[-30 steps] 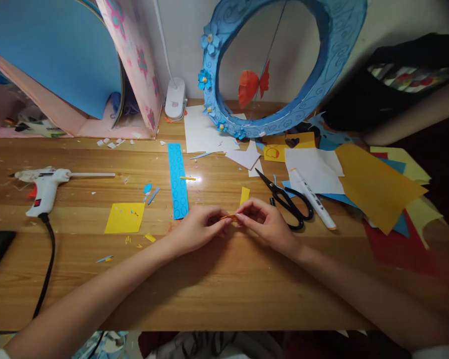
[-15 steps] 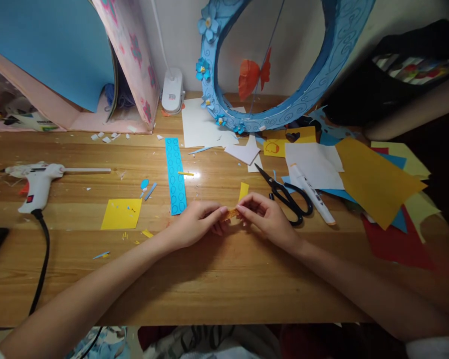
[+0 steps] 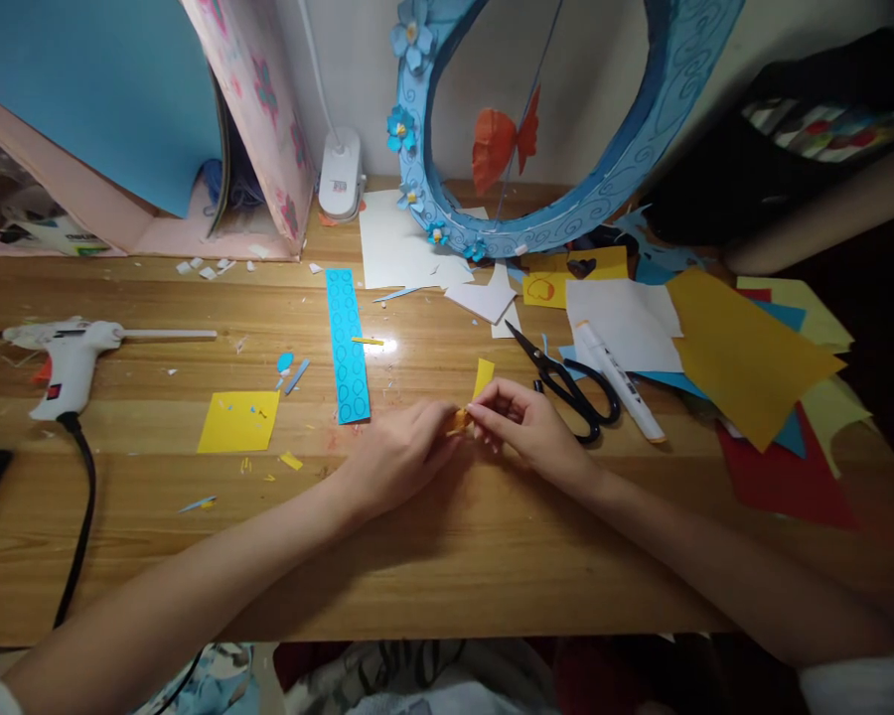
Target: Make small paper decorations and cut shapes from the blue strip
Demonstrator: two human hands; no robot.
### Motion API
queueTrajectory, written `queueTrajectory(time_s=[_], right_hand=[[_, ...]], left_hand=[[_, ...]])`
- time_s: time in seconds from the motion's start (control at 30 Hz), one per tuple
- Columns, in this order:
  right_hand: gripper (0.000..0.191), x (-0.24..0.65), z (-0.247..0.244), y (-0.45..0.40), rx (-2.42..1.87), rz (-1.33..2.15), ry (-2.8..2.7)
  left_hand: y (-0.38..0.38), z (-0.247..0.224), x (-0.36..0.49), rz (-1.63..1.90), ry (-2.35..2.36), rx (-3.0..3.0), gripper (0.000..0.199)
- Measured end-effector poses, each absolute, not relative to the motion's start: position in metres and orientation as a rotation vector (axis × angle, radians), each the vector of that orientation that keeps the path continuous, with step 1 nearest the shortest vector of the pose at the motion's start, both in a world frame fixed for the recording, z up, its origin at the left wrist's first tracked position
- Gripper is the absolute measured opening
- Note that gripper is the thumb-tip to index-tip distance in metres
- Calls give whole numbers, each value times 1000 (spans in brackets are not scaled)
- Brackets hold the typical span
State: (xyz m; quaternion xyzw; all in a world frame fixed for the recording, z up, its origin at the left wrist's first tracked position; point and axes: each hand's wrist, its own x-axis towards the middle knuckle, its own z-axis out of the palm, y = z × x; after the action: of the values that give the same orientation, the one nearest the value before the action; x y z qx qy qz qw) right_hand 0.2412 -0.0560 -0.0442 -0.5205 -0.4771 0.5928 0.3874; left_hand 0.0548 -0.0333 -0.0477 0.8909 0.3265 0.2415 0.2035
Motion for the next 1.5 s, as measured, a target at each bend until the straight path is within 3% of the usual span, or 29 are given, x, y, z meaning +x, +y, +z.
queueTrajectory(time_s=[0.2,0.57,1.1,1.5], right_hand=[[25,243,-46,-56,-1329,1483,-1183],[18,241,-52,-58,-1235,1371,-1215],[8,247,-50,-57,-1179,1260,-1269],[4,249,-52,-56,-1085,1268,-1284]], left_hand=[[-29,-43,51,598,908,2580,23],[-25,-35,53,487,971,1880,33],[-21,-39,53,815,823,1355,9],[-22,-38,51,808,797,1406,9]])
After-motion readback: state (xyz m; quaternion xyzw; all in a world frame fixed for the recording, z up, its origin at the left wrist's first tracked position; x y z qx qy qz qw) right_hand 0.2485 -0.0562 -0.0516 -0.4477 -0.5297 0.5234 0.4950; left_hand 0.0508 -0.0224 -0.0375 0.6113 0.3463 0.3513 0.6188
